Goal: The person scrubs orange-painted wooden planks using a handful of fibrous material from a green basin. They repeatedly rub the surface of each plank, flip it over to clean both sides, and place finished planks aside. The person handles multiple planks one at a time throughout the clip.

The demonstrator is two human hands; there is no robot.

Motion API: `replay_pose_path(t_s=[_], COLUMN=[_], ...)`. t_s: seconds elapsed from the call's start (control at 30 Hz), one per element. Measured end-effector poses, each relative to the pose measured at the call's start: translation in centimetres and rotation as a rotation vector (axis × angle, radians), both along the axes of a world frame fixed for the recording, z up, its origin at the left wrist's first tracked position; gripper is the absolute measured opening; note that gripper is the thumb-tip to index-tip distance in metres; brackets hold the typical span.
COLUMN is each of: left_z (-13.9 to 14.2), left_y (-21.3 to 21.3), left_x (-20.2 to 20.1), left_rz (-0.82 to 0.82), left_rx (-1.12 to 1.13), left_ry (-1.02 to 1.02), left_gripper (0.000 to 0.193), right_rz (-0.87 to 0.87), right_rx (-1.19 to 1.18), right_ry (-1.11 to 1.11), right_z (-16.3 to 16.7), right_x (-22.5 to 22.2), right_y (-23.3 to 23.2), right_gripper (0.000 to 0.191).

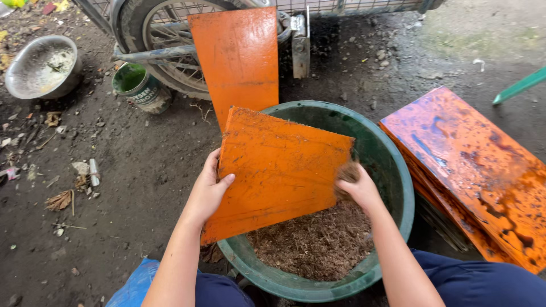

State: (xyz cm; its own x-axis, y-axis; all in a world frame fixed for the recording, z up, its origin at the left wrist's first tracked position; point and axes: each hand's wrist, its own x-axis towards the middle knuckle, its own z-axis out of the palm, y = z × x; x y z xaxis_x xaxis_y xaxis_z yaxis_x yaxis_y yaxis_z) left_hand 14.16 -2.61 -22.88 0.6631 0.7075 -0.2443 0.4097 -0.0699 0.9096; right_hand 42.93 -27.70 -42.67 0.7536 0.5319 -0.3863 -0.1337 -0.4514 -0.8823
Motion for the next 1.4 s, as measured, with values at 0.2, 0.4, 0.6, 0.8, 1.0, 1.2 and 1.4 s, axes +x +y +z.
replay_pose_path(t_s=[0.2,0.4,0.6,0.8,1.0,1.2,1.4], left_z=[1.1,0.0,-2.4,-5.0,-7.4,-8.9,-10.9], left_y=[-2.5,-1.6,0.7,3.0,3.5,3.3,2.1], left_x=[0.9,1.6,1.0,-0.8,-3.4,-4.9,-7.5], left_rz=[0.234,0.217,0.08,0.081,0.117,0.127,0.121], left_rx=[0.278,0.543,0.616,0.487,0.375,0.424,0.395], left_ry=[0.149,0.141,-0.061,-0.162,-0.24,-0.186,-0.205], left_gripper=[0.045,0.042,0.044,0.044,0.045,0.044,0.044], right_rz=[-0.009,0.016,0.027,0.021,0.035,0.134,0.111], right_rx=[0.385,0.676,0.717,0.569,0.4,0.181,-0.005], right_ry=[-0.713,-1.074,-1.105,-0.931,-0.784,-0.606,-0.582], right_z=[14.5,21.2,19.7,11.4,1.7,-4.9,-7.7], right_x=[-8.7,-14.2,-9.4,-2.7,4.9,12.6,17.0], right_y=[11.2,17.8,19.1,15.2,10.9,6.3,1.3], right_gripper=[0.056,0.049,0.032,0.02,0.017,0.025,0.031])
